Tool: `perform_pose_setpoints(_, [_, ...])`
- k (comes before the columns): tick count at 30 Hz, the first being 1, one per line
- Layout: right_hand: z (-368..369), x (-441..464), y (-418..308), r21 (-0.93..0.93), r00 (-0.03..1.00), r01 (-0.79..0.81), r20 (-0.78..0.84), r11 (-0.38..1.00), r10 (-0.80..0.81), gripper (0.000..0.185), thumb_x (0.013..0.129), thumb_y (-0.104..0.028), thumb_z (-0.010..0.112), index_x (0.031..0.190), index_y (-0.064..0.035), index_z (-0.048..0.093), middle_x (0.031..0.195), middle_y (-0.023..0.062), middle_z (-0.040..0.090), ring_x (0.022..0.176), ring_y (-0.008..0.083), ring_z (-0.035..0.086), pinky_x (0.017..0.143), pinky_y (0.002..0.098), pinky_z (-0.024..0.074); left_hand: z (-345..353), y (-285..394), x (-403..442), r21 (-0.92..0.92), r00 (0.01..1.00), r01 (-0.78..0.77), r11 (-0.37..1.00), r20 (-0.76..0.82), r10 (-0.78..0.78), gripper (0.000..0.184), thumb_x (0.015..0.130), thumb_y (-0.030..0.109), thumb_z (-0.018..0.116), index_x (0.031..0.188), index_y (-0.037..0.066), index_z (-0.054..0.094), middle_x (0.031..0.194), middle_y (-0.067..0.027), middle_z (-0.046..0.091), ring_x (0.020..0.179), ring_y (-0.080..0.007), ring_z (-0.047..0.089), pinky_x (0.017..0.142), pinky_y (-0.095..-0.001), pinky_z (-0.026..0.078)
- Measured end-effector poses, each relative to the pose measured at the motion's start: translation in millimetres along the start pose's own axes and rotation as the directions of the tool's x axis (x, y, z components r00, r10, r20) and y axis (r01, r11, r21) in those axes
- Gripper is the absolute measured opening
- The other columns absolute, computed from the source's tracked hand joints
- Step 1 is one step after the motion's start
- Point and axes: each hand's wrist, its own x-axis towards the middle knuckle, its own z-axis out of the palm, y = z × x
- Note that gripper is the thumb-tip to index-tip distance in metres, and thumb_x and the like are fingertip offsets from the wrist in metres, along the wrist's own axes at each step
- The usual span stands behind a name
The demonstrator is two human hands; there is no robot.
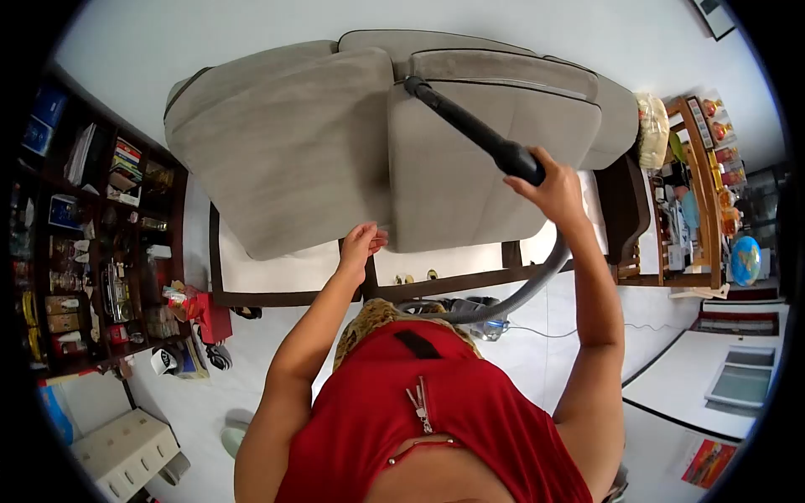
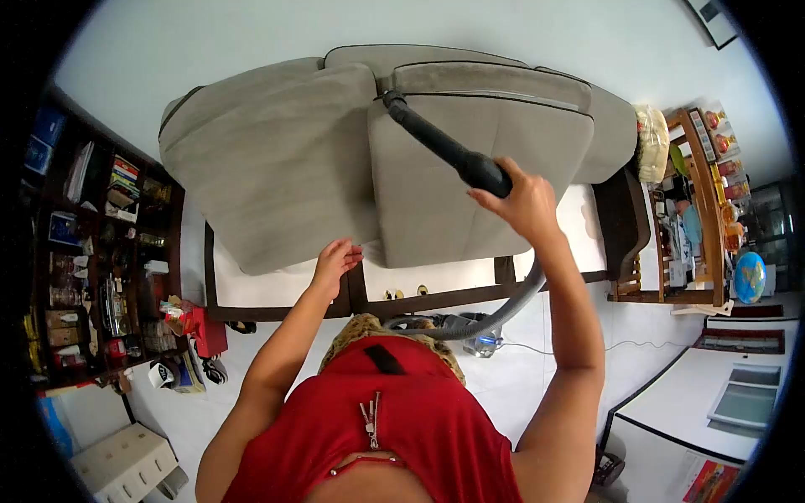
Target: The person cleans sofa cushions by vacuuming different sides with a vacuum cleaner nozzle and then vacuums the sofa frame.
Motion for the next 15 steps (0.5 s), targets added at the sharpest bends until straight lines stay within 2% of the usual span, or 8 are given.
perform_pose_setpoints(3, [-14.3,8.0,18.6,-0.030,0.999,-0.054,0.003,0.998,0.054,0.057,0.074,-0.046,0.080,0.113,-0.0066,0.066,0.078,0.0187,0.069,0.069,0.0316,0.070,0.067,0.0387,0.0539,-11.6,3.1,3.9,-0.031,1.000,-0.022,0.999,-0.013,0.021,0.026,0.100,0.029,0.057,0.116,0.009,0.059,0.101,-0.0055,0.070,0.088,-0.0137,0.066,0.081,-0.0296,0.048])
perform_pose_setpoints(5, [-32.6,-1.7,46.3,-0.057,0.993,-0.117,-0.040,0.991,0.115,0.061,0.075,-0.045,0.080,0.115,-0.0017,0.065,0.078,0.0195,0.068,0.071,0.0297,0.070,0.068,0.0378,0.0532,-30.0,-1.4,5.3,-0.046,0.998,-0.017,0.999,-0.061,0.014,0.026,0.100,0.028,0.057,0.117,0.009,0.058,0.101,-0.0054,0.070,0.088,-0.0139,0.066,0.081,-0.0299,0.049])
perform_pose_setpoints(9, [-66.3,-24.9,111.7,-0.107,0.936,-0.317,-0.198,0.942,0.292,0.059,0.080,-0.044,0.075,0.113,0.0030,0.065,0.077,0.0173,0.068,0.068,0.0242,0.068,0.066,0.0353,0.0519,-78.8,-20.9,3.2,-0.069,0.983,0.001,0.998,-0.182,-0.014,0.027,0.098,0.031,0.059,0.115,0.009,0.057,0.102,-0.0082,0.070,0.091,-0.0175,0.067,0.083,-0.0306,0.049])
perform_pose_setpoints(11, [-84.6,-29.7,106.7,-0.084,0.864,-0.496,-0.145,0.864,0.482,0.057,0.080,-0.045,0.074,0.112,0.0023,0.066,0.075,0.0150,0.067,0.067,0.0227,0.067,0.064,0.0355,0.0514,-96.8,-25.6,-3.2,-0.102,0.971,-0.003,0.995,-0.237,-0.021,0.028,0.097,0.031,0.061,0.115,0.010,0.057,0.101,-0.0083,0.070,0.090,-0.0177,0.067,0.082,-0.0305,0.049])
perform_pose_setpoints(14, [-85.0,-37.1,103.8,-0.055,0.912,-0.380,-0.187,0.923,0.365,0.054,0.081,-0.043,0.074,0.111,0.0015,0.067,0.072,0.0121,0.066,0.065,0.0182,0.064,0.062,0.0332,0.0500,-112.9,-38.4,-7.8,-0.122,0.949,0.006,0.992,-0.312,-0.044,0.029,0.095,0.030,0.064,0.115,0.010,0.057,0.102,-0.0087,0.070,0.089,-0.0183,0.067,0.082,-0.0312,0.050])
perform_pose_setpoints(15, [-78.7,-37.3,101.0,-0.027,0.947,-0.236,-0.229,0.971,0.224,0.052,0.081,-0.041,0.075,0.111,0.0007,0.067,0.070,0.0106,0.064,0.063,0.0130,0.059,0.060,0.0314,0.0485,-111.2,-39.6,-8.4,-0.128,0.942,0.009,0.992,-0.331,-0.052,0.026,0.096,0.029,0.062,0.113,0.011,0.058,0.101,-0.0081,0.070,0.088,-0.0176,0.067,0.081,-0.0310,0.050])
